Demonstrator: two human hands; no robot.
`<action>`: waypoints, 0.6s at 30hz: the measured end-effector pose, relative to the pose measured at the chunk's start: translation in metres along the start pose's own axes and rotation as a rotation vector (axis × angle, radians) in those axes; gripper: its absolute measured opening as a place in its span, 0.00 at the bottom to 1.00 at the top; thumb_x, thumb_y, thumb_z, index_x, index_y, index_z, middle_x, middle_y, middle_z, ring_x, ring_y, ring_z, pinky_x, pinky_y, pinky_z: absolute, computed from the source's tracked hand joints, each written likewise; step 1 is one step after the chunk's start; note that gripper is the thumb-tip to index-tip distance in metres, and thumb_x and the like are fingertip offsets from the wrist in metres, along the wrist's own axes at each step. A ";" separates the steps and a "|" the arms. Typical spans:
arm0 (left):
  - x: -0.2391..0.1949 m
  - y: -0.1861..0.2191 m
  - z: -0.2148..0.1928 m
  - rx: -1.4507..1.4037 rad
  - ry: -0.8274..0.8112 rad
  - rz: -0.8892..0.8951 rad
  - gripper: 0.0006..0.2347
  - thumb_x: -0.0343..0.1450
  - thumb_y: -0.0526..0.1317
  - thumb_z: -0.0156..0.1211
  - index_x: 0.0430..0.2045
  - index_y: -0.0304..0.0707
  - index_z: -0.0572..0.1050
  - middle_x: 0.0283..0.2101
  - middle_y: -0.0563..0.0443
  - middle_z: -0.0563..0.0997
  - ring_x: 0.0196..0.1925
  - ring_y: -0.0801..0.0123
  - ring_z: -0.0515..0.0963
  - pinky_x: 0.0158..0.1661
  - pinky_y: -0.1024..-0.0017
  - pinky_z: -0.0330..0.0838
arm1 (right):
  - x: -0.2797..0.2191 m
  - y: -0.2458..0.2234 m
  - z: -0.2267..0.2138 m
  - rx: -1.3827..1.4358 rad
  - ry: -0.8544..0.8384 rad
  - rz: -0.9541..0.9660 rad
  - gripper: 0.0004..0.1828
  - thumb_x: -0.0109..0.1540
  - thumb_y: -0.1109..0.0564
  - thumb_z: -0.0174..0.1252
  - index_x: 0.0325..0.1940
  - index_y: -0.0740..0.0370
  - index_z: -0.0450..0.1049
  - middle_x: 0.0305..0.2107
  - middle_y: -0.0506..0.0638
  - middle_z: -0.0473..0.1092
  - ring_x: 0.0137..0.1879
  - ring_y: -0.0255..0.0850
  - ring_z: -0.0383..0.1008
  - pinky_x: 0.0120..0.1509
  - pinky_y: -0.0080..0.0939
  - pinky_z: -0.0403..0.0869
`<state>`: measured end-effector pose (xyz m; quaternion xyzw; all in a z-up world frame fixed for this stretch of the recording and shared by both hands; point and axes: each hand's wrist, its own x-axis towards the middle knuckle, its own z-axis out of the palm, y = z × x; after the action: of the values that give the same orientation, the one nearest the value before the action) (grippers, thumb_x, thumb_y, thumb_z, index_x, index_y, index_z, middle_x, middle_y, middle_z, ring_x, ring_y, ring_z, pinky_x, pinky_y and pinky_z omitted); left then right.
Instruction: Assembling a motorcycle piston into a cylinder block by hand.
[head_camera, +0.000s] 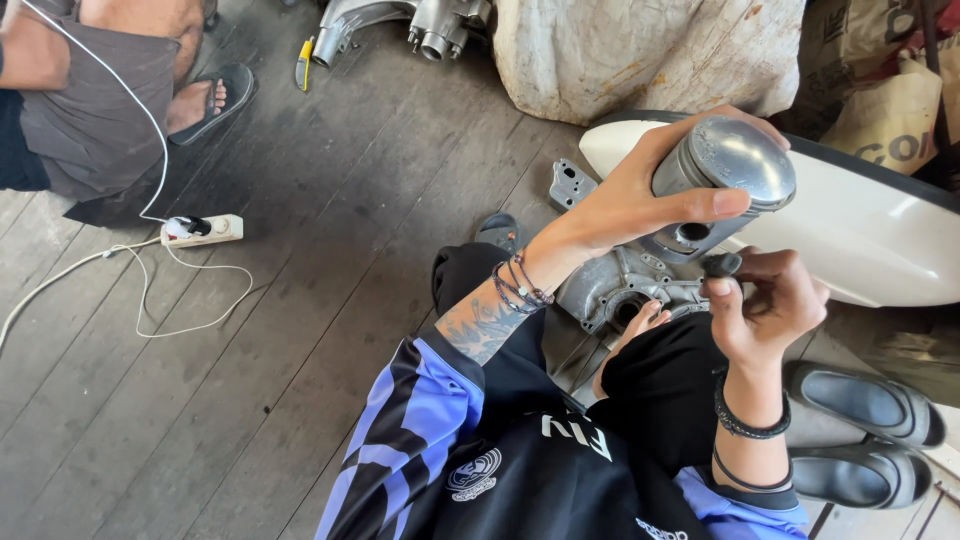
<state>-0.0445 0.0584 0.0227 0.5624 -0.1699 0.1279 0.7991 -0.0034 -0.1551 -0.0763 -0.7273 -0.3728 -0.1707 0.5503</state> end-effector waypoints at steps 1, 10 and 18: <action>-0.001 0.002 0.000 0.007 0.009 -0.012 0.18 0.70 0.53 0.67 0.49 0.48 0.76 0.49 0.58 0.81 0.50 0.72 0.81 0.47 0.75 0.77 | -0.004 0.006 -0.001 -0.081 -0.009 -0.025 0.26 0.67 0.43 0.59 0.34 0.70 0.64 0.22 0.51 0.70 0.21 0.34 0.56 0.32 0.36 0.57; 0.000 -0.008 0.006 0.209 0.004 -0.002 0.17 0.69 0.48 0.69 0.49 0.48 0.75 0.50 0.62 0.80 0.53 0.75 0.80 0.59 0.75 0.74 | 0.012 -0.025 0.008 0.183 0.087 0.105 0.25 0.74 0.47 0.53 0.38 0.70 0.54 0.17 0.61 0.62 0.22 0.47 0.69 0.25 0.39 0.65; 0.001 -0.011 0.004 0.139 0.071 0.038 0.16 0.70 0.49 0.70 0.48 0.50 0.76 0.49 0.62 0.79 0.52 0.74 0.80 0.58 0.75 0.74 | 0.007 -0.024 -0.003 -0.003 -0.157 0.031 0.20 0.70 0.52 0.59 0.32 0.69 0.64 0.18 0.51 0.72 0.28 0.39 0.77 0.35 0.30 0.67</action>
<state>-0.0402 0.0511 0.0149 0.6085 -0.1427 0.1743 0.7609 -0.0160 -0.1530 -0.0547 -0.7450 -0.4031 -0.1054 0.5209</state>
